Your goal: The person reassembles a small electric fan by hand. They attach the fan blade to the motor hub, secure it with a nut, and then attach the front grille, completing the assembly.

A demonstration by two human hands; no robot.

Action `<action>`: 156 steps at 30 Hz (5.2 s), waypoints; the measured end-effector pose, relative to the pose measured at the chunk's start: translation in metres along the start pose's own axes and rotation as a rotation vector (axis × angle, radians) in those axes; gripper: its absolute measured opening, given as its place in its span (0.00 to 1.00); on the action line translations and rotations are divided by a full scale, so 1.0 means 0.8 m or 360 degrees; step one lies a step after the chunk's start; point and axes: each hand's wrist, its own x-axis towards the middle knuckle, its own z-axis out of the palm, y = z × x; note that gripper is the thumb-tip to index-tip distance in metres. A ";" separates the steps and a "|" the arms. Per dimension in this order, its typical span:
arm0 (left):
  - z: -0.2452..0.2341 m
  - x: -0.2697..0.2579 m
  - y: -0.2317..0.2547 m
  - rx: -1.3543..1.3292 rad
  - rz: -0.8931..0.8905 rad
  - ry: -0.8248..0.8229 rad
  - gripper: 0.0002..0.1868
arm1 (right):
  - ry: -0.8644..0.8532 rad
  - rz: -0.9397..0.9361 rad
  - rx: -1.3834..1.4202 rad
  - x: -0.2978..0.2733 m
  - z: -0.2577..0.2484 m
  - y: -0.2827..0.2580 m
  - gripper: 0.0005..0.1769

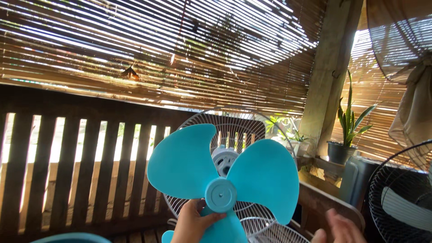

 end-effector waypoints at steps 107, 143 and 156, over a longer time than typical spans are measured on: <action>0.009 0.099 -0.075 0.0820 0.0989 0.0770 0.23 | -0.0169 0.0014 0.0739 0.123 0.079 -0.271 0.45; 0.009 0.074 -0.246 -0.1001 -0.0651 0.0496 0.27 | -0.0423 0.0117 0.0571 0.132 0.074 -0.296 0.47; -0.009 0.074 -0.246 -0.1094 -0.0497 0.0358 0.32 | -0.0470 0.0199 0.0555 0.130 0.075 -0.302 0.47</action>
